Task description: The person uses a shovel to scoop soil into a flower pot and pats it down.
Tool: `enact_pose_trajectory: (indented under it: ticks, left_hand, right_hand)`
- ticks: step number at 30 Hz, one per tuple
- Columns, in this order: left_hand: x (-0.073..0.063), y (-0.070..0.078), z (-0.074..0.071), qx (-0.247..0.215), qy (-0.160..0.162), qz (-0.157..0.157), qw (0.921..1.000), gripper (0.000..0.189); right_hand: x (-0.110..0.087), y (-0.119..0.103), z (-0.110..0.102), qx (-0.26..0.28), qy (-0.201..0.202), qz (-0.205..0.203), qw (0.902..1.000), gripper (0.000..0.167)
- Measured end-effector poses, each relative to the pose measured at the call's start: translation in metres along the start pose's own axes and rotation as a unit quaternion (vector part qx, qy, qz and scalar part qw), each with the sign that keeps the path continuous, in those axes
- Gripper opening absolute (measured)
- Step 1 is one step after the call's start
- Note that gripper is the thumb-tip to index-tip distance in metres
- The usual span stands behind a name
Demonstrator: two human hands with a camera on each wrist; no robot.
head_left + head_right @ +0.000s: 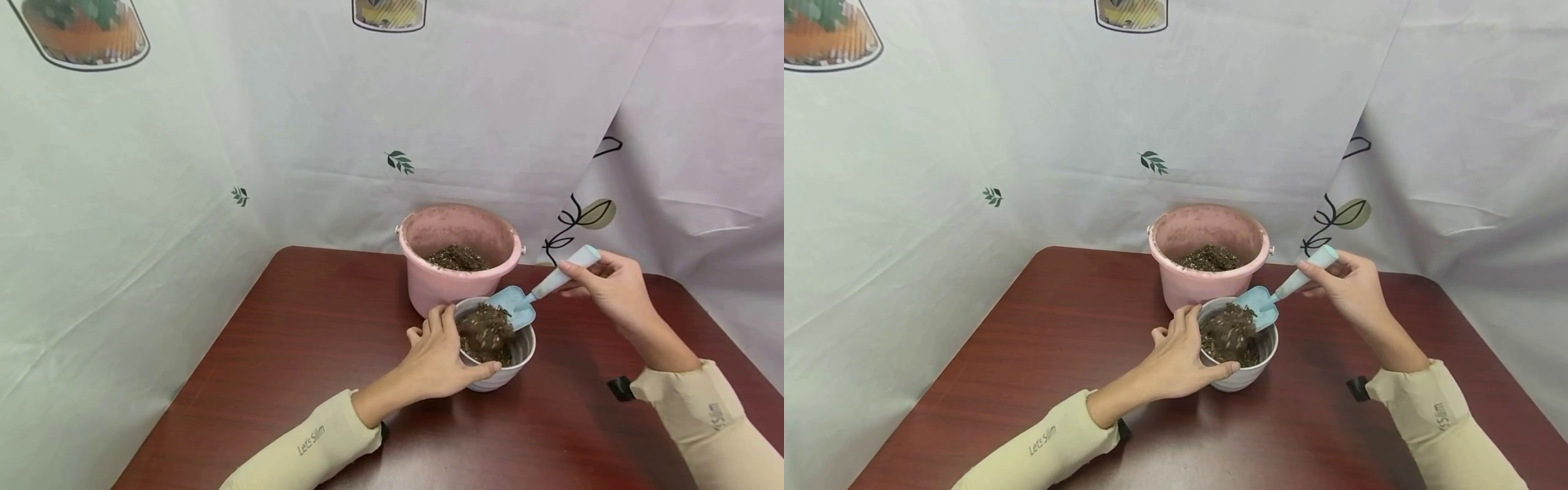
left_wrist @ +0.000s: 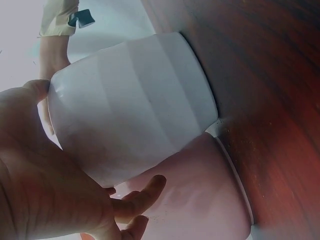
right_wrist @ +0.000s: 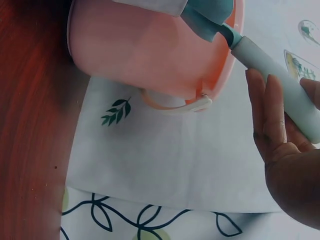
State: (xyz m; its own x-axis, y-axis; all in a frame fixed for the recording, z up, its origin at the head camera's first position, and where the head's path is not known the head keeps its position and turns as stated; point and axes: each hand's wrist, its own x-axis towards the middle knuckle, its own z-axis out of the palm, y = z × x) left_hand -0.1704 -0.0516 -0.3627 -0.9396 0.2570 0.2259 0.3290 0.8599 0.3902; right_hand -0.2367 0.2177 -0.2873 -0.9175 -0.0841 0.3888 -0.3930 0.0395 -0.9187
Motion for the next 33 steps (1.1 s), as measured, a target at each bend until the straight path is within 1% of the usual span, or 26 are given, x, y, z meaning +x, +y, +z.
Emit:
enact_pose_trajectory:
  ticks: [4,8,14,17,23,28,30,33]
  left_hand:
    - [0.0,0.0,-0.001,0.0,-0.003,0.0,1.0,0.114]
    - [0.0,0.0,-0.001,0.003,-0.006,-0.001,1.0,0.115]
    - [0.0,-0.001,-0.001,0.001,-0.006,0.0,1.0,0.114]
    - [0.0,-0.001,-0.001,0.0,-0.003,0.0,1.0,0.114]
    - [0.001,0.0,-0.001,0.004,0.0,0.003,1.0,0.113]
    - [0.001,0.001,-0.001,0.003,-0.004,0.002,1.0,0.113]
    - [0.001,0.001,-0.001,-0.001,-0.006,-0.001,1.0,0.113]
    - [0.001,0.001,-0.001,-0.001,-0.006,-0.003,1.0,0.112]
  right_hand:
    - [0.0,-0.004,0.0,-0.063,0.001,-0.009,0.998,0.006]
    - [0.0,-0.006,0.001,-0.121,-0.007,-0.031,0.9922,0.008]
    - [0.002,-0.012,0.001,-0.17,-0.028,-0.063,0.9831,0.011]
    - [0.001,-0.016,0.001,-0.185,-0.032,-0.076,0.9793,0.011]
    - [0.001,-0.022,0.001,-0.179,-0.041,-0.1,0.9778,0.011]
    - [0.001,-0.023,-0.002,-0.115,-0.054,-0.128,0.9836,0.018]
    - [0.001,-0.022,-0.003,-0.102,-0.06,-0.136,0.9836,0.019]
    - [0.002,-0.022,-0.004,-0.102,-0.065,-0.14,0.9827,0.02]
